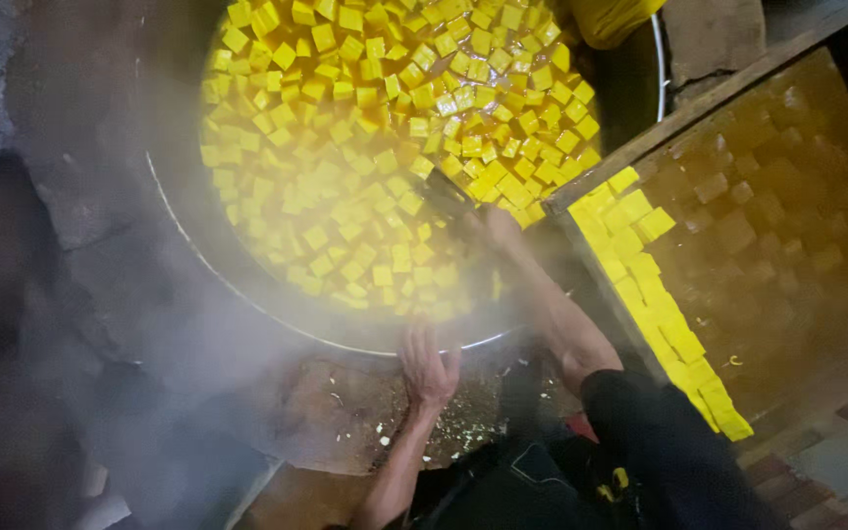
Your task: The person uses a slotted skimmer to scoop yellow tofu cubes from a large vat of hot liquid and transfers them into a wooden draining tray, repeating the scooping and placing motion to fill the tray. At the end the person walks away from the vat and picks up a bowl of liquid.
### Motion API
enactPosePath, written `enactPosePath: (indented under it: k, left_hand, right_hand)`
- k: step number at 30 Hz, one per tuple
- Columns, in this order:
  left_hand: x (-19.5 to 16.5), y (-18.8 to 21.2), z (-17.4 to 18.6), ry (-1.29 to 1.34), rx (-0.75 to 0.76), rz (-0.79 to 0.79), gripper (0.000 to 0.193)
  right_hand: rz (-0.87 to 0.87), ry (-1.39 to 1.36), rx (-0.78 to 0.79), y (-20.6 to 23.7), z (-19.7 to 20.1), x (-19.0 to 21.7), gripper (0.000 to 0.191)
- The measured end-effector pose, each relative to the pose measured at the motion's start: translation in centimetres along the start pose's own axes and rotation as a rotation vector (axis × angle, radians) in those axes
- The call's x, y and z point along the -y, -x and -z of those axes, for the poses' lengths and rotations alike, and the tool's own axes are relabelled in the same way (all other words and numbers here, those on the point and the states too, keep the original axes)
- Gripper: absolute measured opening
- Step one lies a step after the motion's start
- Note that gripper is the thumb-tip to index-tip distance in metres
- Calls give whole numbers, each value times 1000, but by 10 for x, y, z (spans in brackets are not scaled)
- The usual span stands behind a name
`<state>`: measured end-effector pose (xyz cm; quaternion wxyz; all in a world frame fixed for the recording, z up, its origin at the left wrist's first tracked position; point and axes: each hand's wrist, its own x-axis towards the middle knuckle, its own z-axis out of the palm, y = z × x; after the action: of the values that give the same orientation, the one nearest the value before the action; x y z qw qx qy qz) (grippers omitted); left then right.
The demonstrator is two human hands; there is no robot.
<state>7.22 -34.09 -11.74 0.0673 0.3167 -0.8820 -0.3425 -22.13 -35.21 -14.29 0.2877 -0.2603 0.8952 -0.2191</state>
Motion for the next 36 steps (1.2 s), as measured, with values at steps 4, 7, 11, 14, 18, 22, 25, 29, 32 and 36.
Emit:
enactPosePath:
  k: [4,7,11,14,18,22,25,29,32,36]
  left_hand:
    - [9,4,-7,-69,56,28,65]
    - [10,6,-7,-40,37,-11,64]
    - [8,8,-6,-23,22,21,59]
    - [6,10,-6,-10,37,21,55]
    - [4,14,-6,34,-1,18,56]
    - [7,13,-11,-57,-22,-32,62]
    - [9,13,-13,-29,-10,-20,54]
    - [9,14,-13,-15,4,5,57]
    - [8,13,-12,10,31,29,56]
    - [9,14,-14,13,13,22,53]
  right_hand:
    - [-31,-189,23,-1,2,5,53]
    - [-53,-287,3,30,3,4,52]
    - [-210,-391,-68,81,0,-1,49]
    - [-204,-456,-140,89,-1,-4,46]
    - [-312,-351,-108,74,-6,2,45]
    - [-397,-381,-65,55,-19,26,43]
    - [-426,-401,-136,30,-32,51,44]
    - [-340,-372,-315,-5,-38,70,44]
    - [-386,-504,-285,-18,-37,73,43]
    - [-226,-477,-413,10,-35,50,44]
